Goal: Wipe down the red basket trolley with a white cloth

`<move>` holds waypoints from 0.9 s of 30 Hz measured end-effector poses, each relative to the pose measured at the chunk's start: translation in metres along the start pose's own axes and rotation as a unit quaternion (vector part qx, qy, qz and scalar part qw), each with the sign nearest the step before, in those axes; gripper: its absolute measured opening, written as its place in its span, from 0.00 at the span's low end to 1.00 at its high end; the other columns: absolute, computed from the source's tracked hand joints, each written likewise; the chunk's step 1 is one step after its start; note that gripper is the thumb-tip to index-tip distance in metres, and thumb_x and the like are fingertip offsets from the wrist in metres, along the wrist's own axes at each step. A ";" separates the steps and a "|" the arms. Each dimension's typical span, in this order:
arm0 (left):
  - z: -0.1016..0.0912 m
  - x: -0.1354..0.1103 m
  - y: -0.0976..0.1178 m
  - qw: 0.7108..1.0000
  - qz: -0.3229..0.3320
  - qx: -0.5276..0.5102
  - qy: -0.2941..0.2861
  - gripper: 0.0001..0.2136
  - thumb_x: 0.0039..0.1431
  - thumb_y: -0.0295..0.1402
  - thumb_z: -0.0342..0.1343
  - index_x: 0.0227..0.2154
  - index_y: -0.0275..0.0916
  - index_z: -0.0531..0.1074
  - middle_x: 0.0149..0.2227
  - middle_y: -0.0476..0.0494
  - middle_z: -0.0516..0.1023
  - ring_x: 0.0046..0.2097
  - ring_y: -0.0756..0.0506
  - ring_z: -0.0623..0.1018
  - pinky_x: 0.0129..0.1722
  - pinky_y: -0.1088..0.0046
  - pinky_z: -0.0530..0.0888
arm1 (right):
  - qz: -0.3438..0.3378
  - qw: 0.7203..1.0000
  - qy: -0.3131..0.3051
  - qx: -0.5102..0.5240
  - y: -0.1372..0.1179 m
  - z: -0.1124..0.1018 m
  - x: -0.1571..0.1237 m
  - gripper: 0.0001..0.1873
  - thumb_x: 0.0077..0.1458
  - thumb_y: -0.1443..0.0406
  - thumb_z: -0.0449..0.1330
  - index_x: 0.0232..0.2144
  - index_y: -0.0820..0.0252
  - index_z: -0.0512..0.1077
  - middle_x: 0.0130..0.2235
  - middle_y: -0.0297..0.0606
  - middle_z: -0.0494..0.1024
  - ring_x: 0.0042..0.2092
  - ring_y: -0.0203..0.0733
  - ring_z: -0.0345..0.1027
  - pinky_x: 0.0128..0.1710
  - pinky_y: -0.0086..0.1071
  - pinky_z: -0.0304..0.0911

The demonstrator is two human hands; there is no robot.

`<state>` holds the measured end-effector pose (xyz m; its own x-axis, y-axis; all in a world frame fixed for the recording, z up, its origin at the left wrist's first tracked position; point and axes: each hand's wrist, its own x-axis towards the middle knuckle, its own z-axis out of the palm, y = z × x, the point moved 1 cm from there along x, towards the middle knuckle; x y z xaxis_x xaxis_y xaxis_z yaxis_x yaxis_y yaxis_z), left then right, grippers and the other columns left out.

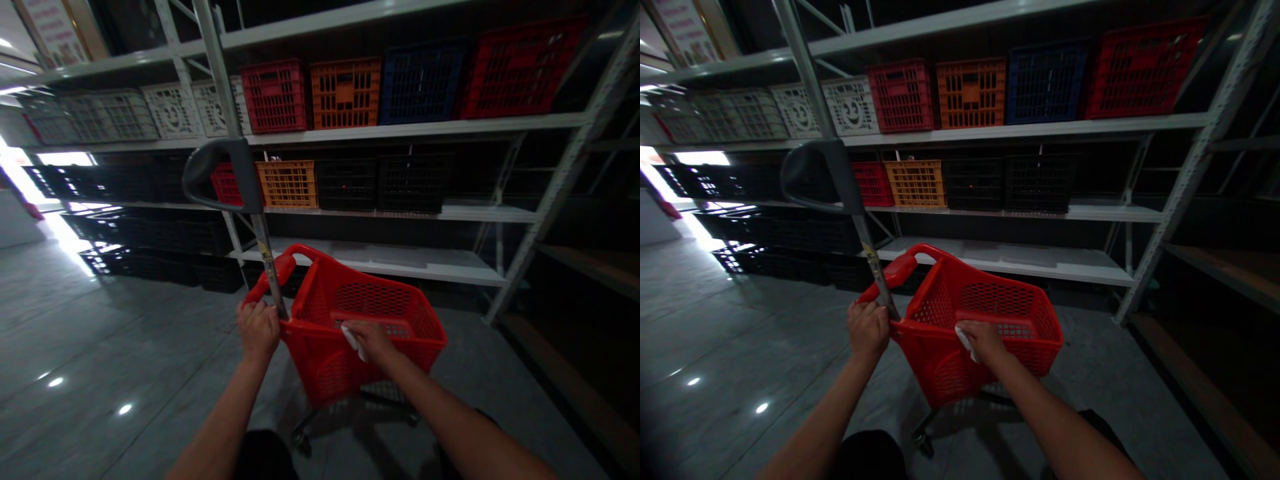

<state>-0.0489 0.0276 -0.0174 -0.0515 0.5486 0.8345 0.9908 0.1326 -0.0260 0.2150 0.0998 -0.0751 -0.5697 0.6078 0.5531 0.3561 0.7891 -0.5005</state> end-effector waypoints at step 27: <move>0.004 0.004 0.006 0.999 0.015 0.028 -0.006 0.15 0.58 0.36 0.40 0.21 0.40 0.67 0.26 0.44 0.68 0.36 0.42 0.66 0.51 0.58 0.56 | -0.020 0.997 0.039 -0.066 -0.066 0.066 0.062 0.18 0.56 0.72 0.47 0.47 0.60 0.68 0.46 0.39 0.74 0.47 0.37 0.66 0.52 0.34 0.56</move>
<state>-0.0441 0.0340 -0.0162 -0.0245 0.5634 0.8258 0.9833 0.1627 -0.0818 0.1072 0.0795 -0.0518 -0.5273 0.5770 0.6237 0.4325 0.8141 -0.3876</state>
